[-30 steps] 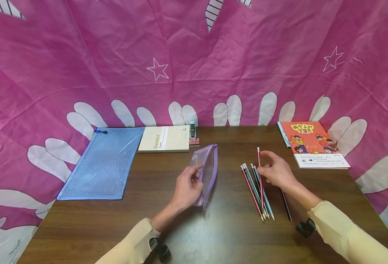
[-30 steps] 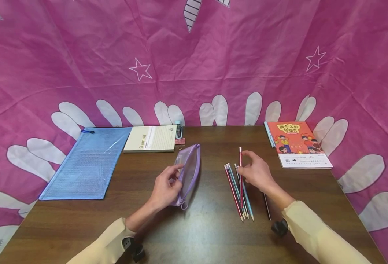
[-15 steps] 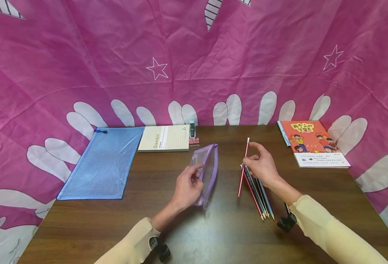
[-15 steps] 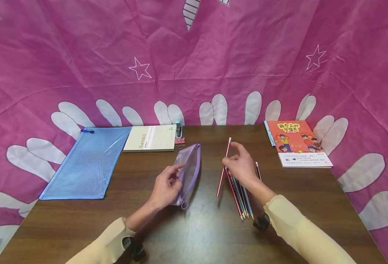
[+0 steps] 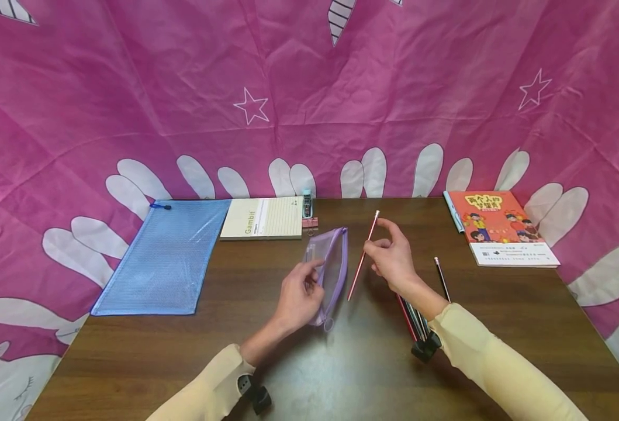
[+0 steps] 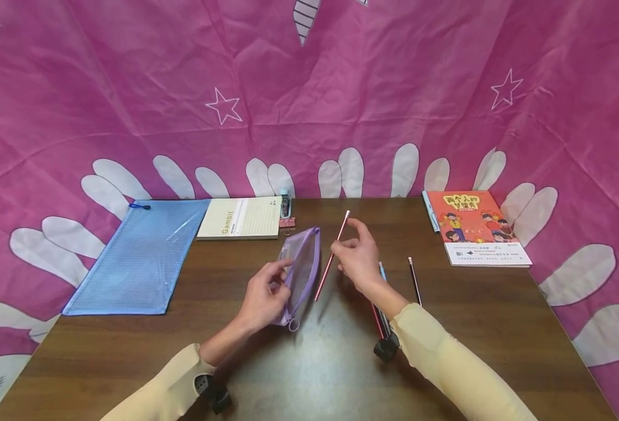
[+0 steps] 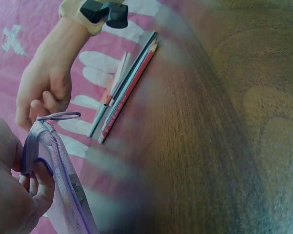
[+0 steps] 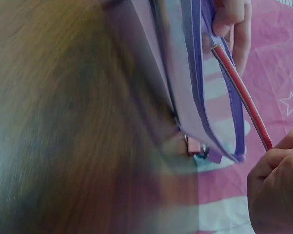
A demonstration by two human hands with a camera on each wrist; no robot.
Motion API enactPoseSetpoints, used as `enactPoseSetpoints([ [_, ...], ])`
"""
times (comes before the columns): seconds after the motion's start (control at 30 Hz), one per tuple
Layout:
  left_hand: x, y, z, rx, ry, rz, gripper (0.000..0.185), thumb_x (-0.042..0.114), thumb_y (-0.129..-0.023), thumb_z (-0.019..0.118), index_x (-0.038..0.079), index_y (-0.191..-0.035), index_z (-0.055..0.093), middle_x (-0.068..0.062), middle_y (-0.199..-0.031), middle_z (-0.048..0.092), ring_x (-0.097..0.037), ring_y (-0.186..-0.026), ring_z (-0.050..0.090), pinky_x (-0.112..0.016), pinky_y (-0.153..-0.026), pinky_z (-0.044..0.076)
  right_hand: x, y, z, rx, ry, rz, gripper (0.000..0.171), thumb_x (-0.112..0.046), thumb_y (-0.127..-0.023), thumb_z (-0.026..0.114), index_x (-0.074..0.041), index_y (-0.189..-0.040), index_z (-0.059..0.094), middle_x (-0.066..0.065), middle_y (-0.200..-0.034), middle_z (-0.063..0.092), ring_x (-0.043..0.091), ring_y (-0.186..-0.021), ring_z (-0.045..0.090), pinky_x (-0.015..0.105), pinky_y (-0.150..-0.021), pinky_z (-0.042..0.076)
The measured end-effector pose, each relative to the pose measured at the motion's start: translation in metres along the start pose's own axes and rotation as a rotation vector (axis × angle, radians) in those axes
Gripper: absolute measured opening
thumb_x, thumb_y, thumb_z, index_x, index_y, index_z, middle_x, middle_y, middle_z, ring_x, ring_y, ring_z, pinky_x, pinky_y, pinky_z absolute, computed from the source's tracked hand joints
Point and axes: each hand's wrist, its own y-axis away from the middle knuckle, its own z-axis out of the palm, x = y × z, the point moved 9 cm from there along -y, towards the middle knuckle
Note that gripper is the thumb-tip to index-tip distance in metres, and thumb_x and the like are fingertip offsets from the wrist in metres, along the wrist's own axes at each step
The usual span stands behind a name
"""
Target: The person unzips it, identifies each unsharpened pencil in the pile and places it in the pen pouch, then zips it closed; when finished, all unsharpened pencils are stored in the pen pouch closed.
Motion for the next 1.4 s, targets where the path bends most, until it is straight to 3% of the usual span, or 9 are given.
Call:
enactPoseSetpoints([
  [0.63,0.000,0.000,0.003,-0.009,0.002,-0.021,0.053,-0.011,-0.068,0.056,-0.004,-0.119,0.066,-0.005,-0.085,0.057,-0.018,-0.073,0.056,-0.026,-0.065,0.051,0.011,0.008,0.037,0.027,-0.090,-0.034,0.063,0.002,-0.085,0.062,-0.009,-0.144,0.045,0.003,-0.073,0.060,0.012,-0.043,0.048,0.021,-0.038,0.039],
  [1.03,0.000,-0.001,0.002,0.001,-0.024,-0.024,0.051,-0.011,-0.069,0.059,-0.003,-0.118,0.067,-0.004,-0.084,0.057,-0.011,-0.072,0.055,-0.025,-0.063,0.050,0.017,0.020,0.053,-0.014,0.036,-0.019,0.063,-0.002,-0.086,0.069,-0.013,-0.144,0.047,0.009,-0.079,0.065,0.014,-0.044,0.051,0.023,-0.039,0.043],
  [1.4,0.000,-0.003,0.001,-0.003,-0.015,-0.030,0.051,-0.012,-0.070,0.058,-0.002,-0.119,0.067,-0.004,-0.085,0.057,-0.013,-0.072,0.055,-0.024,-0.062,0.049,0.011,0.025,0.061,-0.027,0.230,-0.069,0.061,-0.005,-0.083,0.073,-0.004,-0.140,0.049,0.010,-0.079,0.071,0.014,-0.040,0.054,0.024,-0.040,0.044],
])
